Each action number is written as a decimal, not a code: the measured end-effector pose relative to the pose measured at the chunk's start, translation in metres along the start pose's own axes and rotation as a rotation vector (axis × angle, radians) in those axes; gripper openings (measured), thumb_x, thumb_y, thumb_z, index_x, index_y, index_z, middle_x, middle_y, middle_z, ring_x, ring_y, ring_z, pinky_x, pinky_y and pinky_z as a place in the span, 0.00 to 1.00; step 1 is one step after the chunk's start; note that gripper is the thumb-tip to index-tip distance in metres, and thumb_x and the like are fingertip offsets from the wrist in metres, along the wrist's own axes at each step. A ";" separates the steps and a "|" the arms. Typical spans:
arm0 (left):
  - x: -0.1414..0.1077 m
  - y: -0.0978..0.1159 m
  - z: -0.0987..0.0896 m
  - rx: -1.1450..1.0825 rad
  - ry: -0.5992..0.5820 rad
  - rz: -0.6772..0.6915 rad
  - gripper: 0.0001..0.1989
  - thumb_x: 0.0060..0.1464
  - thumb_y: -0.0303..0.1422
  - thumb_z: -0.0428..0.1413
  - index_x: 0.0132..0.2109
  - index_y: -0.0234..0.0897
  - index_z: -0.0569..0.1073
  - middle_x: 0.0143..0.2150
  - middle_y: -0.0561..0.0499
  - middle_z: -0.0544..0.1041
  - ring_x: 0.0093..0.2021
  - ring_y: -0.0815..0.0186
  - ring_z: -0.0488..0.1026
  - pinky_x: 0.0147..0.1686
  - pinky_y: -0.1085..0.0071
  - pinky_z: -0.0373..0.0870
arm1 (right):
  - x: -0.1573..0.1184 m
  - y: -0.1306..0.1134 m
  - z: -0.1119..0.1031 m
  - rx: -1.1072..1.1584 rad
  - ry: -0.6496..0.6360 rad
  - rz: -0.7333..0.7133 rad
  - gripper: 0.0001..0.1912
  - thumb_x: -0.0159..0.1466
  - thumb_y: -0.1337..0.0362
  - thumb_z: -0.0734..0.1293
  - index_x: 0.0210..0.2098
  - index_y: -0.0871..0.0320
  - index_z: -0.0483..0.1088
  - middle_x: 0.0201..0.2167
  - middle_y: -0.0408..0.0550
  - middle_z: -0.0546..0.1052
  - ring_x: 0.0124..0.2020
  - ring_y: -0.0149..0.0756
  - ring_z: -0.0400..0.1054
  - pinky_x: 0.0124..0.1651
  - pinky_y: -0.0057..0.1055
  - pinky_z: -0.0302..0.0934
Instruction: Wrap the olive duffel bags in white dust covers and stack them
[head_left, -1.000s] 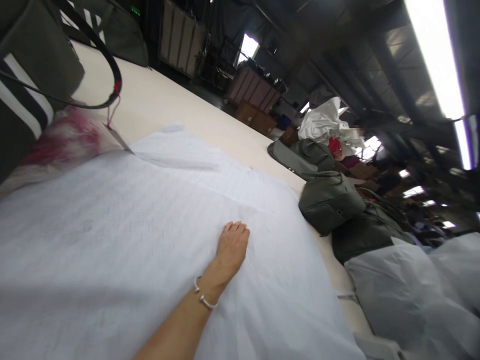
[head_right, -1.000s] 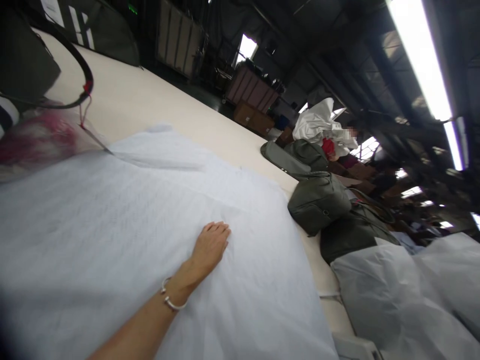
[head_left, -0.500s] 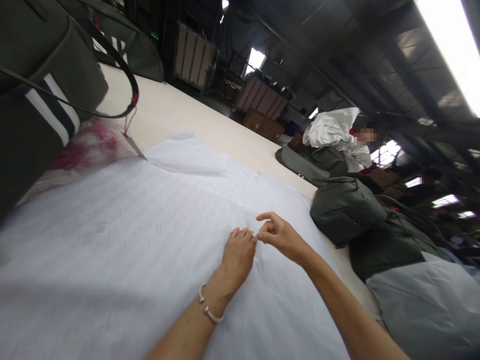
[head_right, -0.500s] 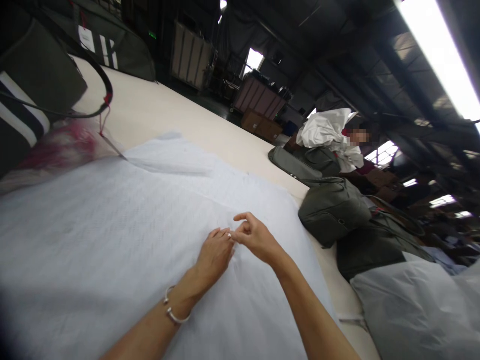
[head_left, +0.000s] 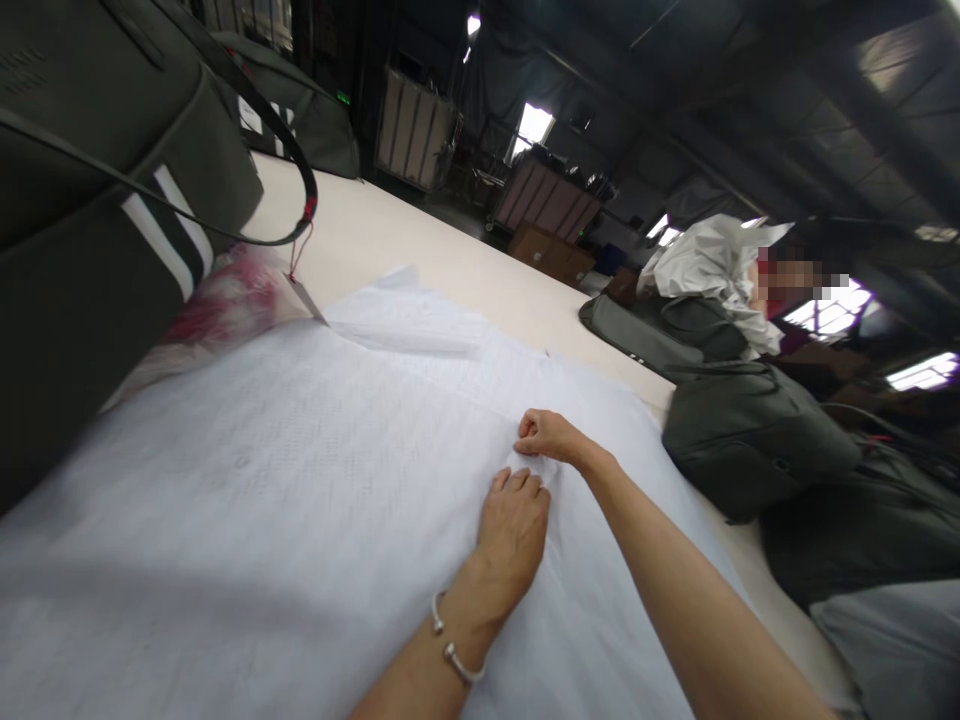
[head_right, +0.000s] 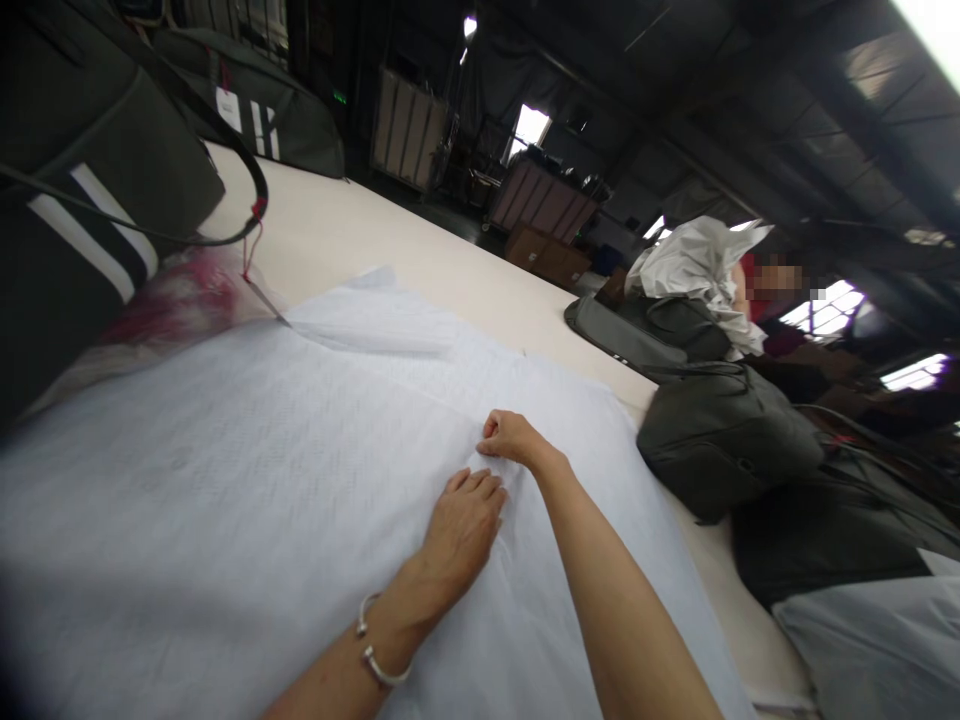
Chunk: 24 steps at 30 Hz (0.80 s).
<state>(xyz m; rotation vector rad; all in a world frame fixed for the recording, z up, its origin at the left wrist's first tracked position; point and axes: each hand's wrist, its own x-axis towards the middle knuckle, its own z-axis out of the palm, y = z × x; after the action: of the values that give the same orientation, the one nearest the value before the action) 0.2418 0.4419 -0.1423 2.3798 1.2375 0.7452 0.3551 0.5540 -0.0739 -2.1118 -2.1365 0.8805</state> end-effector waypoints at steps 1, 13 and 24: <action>0.000 0.000 0.001 0.003 0.003 0.001 0.12 0.61 0.23 0.48 0.47 0.35 0.74 0.50 0.45 0.76 0.57 0.58 0.66 0.62 0.56 0.56 | 0.001 -0.001 0.001 -0.015 0.002 0.010 0.10 0.49 0.71 0.71 0.26 0.56 0.66 0.19 0.37 0.72 0.23 0.29 0.65 0.29 0.27 0.56; 0.000 0.001 -0.003 0.026 -0.010 -0.001 0.12 0.63 0.23 0.47 0.47 0.35 0.73 0.50 0.46 0.75 0.56 0.58 0.67 0.61 0.56 0.57 | -0.009 0.027 0.012 -0.316 0.299 0.049 0.29 0.52 0.46 0.72 0.46 0.56 0.67 0.47 0.55 0.74 0.48 0.49 0.67 0.49 0.43 0.58; -0.001 -0.002 0.004 0.030 0.019 0.011 0.09 0.62 0.23 0.49 0.45 0.36 0.73 0.51 0.47 0.75 0.57 0.60 0.67 0.61 0.58 0.58 | 0.007 0.071 0.037 -0.110 0.364 0.186 0.60 0.50 0.38 0.69 0.70 0.59 0.39 0.72 0.61 0.40 0.72 0.56 0.30 0.69 0.57 0.27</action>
<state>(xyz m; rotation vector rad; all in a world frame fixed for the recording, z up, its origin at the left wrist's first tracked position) 0.2424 0.4419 -0.1469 2.4102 1.2528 0.7599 0.4056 0.5417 -0.1355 -2.3335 -1.8686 0.3507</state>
